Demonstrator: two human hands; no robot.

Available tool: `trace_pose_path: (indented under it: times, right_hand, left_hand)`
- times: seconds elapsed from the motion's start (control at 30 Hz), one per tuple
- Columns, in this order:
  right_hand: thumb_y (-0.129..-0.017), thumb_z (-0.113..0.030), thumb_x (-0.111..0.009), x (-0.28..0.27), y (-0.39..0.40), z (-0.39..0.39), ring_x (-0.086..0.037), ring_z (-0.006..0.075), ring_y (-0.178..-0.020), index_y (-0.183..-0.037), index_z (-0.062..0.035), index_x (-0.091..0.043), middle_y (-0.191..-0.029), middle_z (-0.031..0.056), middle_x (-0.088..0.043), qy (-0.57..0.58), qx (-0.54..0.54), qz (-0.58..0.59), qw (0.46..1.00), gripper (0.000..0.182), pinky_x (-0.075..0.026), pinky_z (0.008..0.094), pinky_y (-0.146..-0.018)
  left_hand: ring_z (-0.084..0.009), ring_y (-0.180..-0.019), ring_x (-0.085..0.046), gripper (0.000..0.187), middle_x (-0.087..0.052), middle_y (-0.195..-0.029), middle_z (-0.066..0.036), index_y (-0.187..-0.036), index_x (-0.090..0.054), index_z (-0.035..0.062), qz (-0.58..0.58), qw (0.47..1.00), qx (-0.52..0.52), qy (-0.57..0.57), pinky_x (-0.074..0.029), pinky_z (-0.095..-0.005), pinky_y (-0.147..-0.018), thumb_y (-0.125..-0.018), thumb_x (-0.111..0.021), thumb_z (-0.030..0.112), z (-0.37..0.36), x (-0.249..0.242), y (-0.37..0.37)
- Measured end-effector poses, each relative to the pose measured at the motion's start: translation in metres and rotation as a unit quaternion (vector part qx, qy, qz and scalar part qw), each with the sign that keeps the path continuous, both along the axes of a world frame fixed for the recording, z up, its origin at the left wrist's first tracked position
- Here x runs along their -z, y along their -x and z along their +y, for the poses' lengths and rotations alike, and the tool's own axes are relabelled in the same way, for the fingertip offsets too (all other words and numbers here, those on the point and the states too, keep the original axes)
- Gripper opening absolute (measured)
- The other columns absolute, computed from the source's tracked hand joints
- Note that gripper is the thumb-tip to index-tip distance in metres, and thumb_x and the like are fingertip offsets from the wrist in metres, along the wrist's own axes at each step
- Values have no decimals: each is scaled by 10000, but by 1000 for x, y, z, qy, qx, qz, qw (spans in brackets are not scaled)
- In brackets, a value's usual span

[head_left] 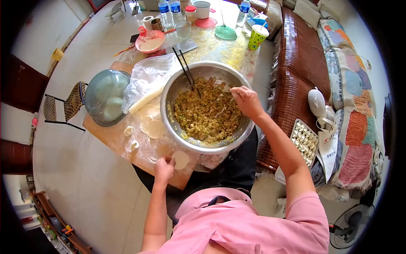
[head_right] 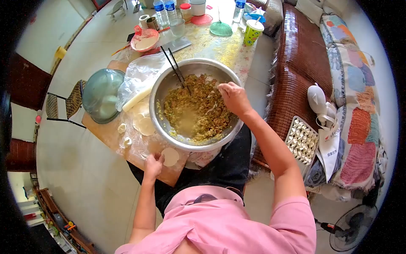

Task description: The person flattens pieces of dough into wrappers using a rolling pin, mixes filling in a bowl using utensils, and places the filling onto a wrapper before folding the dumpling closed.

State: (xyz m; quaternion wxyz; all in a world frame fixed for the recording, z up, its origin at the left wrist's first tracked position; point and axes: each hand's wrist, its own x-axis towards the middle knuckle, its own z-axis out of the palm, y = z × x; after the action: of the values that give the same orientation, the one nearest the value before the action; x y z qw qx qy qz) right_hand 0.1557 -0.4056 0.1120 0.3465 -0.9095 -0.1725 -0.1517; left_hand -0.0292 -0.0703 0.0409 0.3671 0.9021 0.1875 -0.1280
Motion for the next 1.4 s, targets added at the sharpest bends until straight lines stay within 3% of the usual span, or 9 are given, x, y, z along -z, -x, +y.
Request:
trace_pose_path:
  times: [0.3, 0.4, 0.5, 0.6, 0.63, 0.7, 1.03, 1.17, 1.4]
  right_hand:
    - [-880, -76, -586, 4, 42, 17, -639, 265, -803, -990, -38, -643, -904, 131, -601, -24, 0, 99, 995, 129, -508, 343, -721]
    - [-913, -80, -581, -18, 57, 25, -612, 118, -795, -1050, -13, -640, -856, 48, -582, -383, -1, 222, 897, 164, -484, 271, -659]
    - [-925, -81, -566, 6, 64, 22, -598, 122, -769, -1036, 5, -644, -890, 57, -591, -178, -48, 111, 977, 161, -474, 257, -655]
    - [-933, -81, -554, -2, 72, 35, -591, 119, -768, -1035, 6, -648, -880, 56, -597, -191, -42, 130, 972, 164, -468, 245, -664]
    - [-934, -74, -548, -2, 76, 36, -605, 121, -790, -1035, 3, -649, -859, 56, -600, -279, -20, 150, 948, 162, -473, 245, -677]
    - [-943, -83, -541, 6, 76, 33, -629, 128, -867, -1067, -3, -633, -894, 53, -627, -309, -16, 178, 934, 174, -493, 246, -731]
    - [-959, -131, -492, -26, 97, 33, -664, 217, -910, -1078, -15, -553, -933, 127, -640, -739, 44, 340, 579, 177, -572, 272, -743]
    - [-954, -141, -498, -12, 124, 46, -663, 229, -900, -1078, -25, -546, -926, 138, -642, -764, 39, 392, 511, 176, -571, 288, -755]
    - [-956, -127, -514, 1, 134, 27, -671, 213, -874, -1091, -43, -541, -933, 114, -645, -695, 91, 366, 612, 161, -560, 303, -767]
  left_hand:
    - [-157, -650, -611, 285, -670, -789, -102, -1032, -603, -28, -52, 972, -93, 207, -490, -289, -613, -792, -693, 95, -2, 28, 9]
    - [-136, -625, -593, 220, -664, -765, -85, -959, -597, -34, 6, 987, -57, 148, -481, -288, -584, -789, -690, 71, 4, 18, 8]
    - [-121, -686, -593, 189, -666, -838, -75, -935, -587, 3, 9, 977, -45, 206, -480, -268, -640, -799, -692, 81, 9, -4, 13]
    - [-163, -1000, -572, 182, -612, -1099, -115, -1011, -575, 90, -96, 754, -149, 632, -454, -301, -898, -858, -653, 148, 16, 5, 21]
    - [-163, -1000, -572, 182, -612, -1099, -115, -1011, -575, 90, -95, 754, -153, 631, -454, -301, -898, -858, -653, 148, 8, -19, 19]
    - [-229, -1113, -558, 230, -603, -1134, -133, -1042, -577, 84, -77, 551, -279, 783, -448, -360, -965, -860, -662, 197, -8, -61, 11]
    - [-295, -1196, -498, 436, -530, -1265, -139, -1319, -423, 37, -50, 565, -225, 792, -377, -451, -1050, -983, -429, 316, -91, -88, -51]
    - [-303, -1216, -477, 465, -504, -1294, -166, -1314, -415, 9, -4, 529, -240, 814, -344, -456, -1068, -1017, -291, 344, -116, -105, -69]
    - [-346, -1247, -439, 515, -472, -1316, -225, -1290, -420, -44, -27, 491, -252, 834, -313, -486, -1088, -1017, -244, 356, -117, -101, -69]
